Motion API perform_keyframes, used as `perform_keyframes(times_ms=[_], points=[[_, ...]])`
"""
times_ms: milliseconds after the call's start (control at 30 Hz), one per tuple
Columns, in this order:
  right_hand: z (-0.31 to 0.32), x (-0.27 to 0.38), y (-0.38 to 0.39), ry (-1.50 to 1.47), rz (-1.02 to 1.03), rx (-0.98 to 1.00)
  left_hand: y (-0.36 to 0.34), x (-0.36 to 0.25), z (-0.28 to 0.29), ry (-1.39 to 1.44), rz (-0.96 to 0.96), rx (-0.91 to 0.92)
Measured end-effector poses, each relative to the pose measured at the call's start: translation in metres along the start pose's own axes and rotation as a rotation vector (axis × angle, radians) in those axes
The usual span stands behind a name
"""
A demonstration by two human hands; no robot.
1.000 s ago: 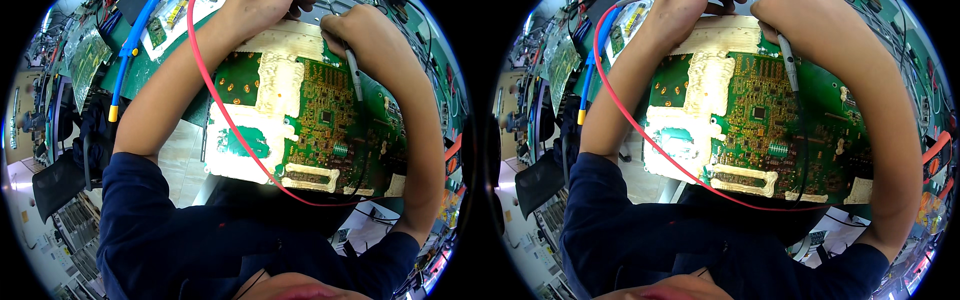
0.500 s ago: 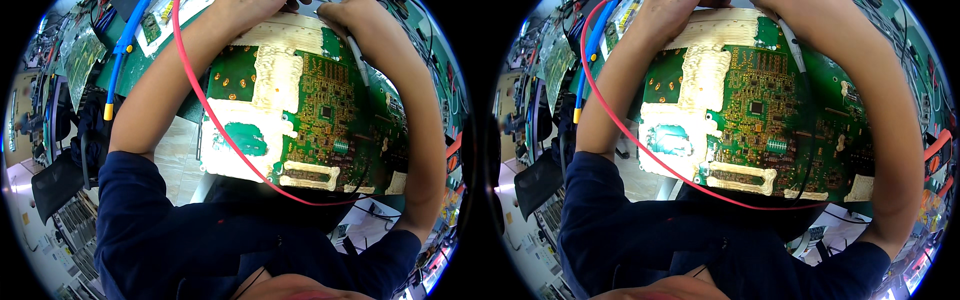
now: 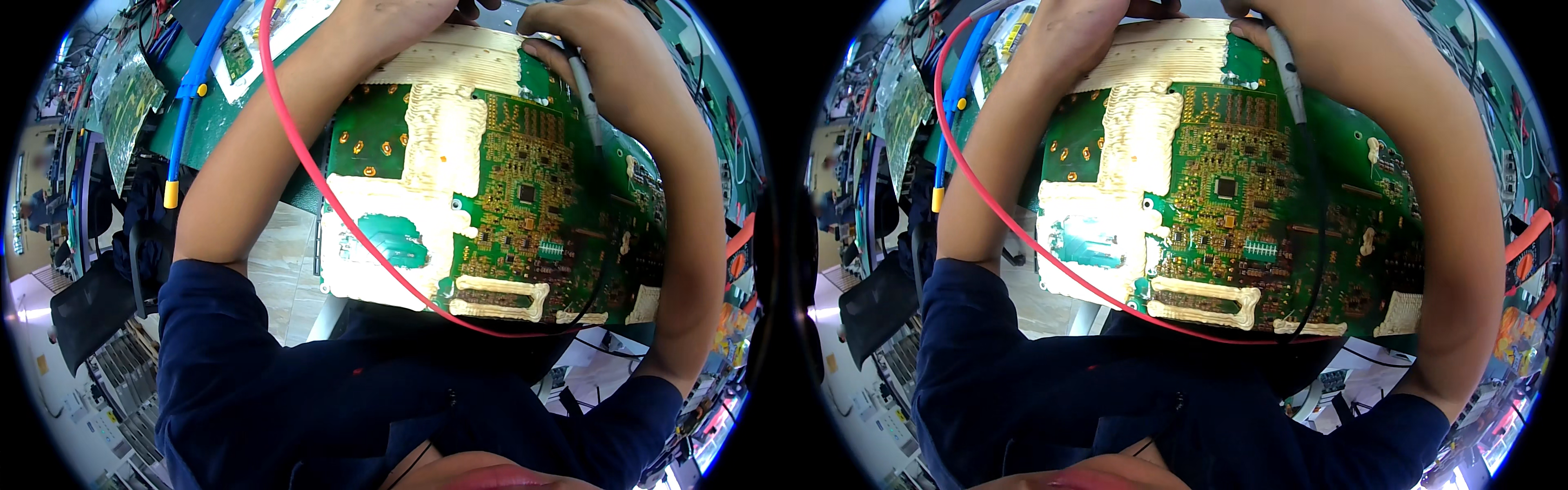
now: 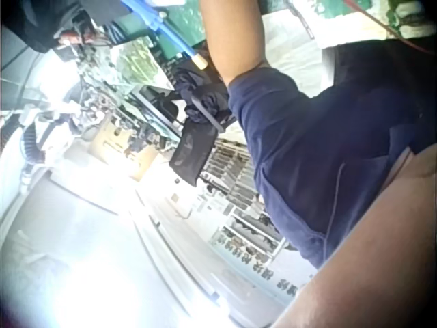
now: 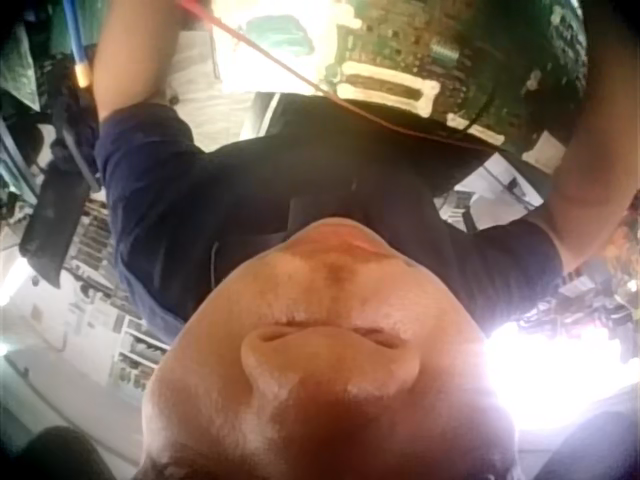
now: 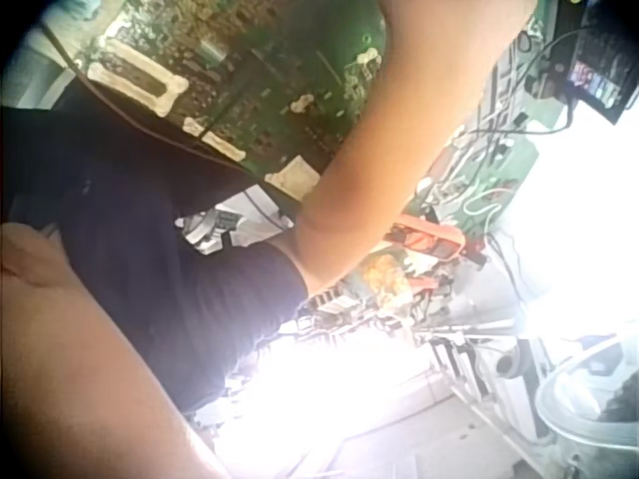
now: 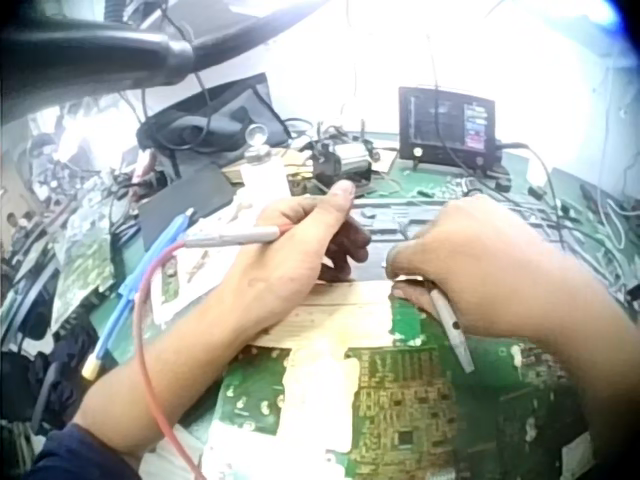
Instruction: The person touches points on a large circuit board using multimeter probes, observes readings on a meter, and then flips the board over to handle another electronic assembly.
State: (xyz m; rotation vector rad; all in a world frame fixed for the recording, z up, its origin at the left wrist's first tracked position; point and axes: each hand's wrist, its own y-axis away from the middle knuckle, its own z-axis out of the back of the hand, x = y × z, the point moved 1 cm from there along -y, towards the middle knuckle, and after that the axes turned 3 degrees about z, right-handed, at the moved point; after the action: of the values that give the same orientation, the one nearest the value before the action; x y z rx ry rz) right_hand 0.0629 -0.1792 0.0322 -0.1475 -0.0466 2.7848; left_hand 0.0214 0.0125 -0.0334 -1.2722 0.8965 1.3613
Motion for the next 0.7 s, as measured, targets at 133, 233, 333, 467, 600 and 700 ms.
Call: perform_keyframes(times_ms=[133, 233, 333, 467, 600, 700], points=[[0.001, 0.023, -0.003, 0.216, -0.050, 0.016, -0.001, 0.003, 0.002, 0.018, 0.019, 0.009], [0.008, 0.015, -0.004, 0.142, -0.022, 0.049, 0.000, 0.001, 0.003, 0.016, 0.022, -0.003], [0.002, 0.017, 0.001, 0.181, -0.017, 0.008, 0.000, -0.002, -0.001, -0.003, 0.039, -0.011], [0.000, 0.002, -0.005, 0.045, 0.046, 0.067, 0.000, 0.000, 0.002, 0.012, 0.029, 0.001], [0.001, 0.007, -0.002, -0.025, 0.076, -0.033, 0.002, -0.003, 0.000, 0.004, 0.059, -0.017], [-0.006, 0.009, -0.002, 0.066, 0.071, -0.051, 0.003, -0.004, -0.001, 0.007, 0.057, -0.007]])
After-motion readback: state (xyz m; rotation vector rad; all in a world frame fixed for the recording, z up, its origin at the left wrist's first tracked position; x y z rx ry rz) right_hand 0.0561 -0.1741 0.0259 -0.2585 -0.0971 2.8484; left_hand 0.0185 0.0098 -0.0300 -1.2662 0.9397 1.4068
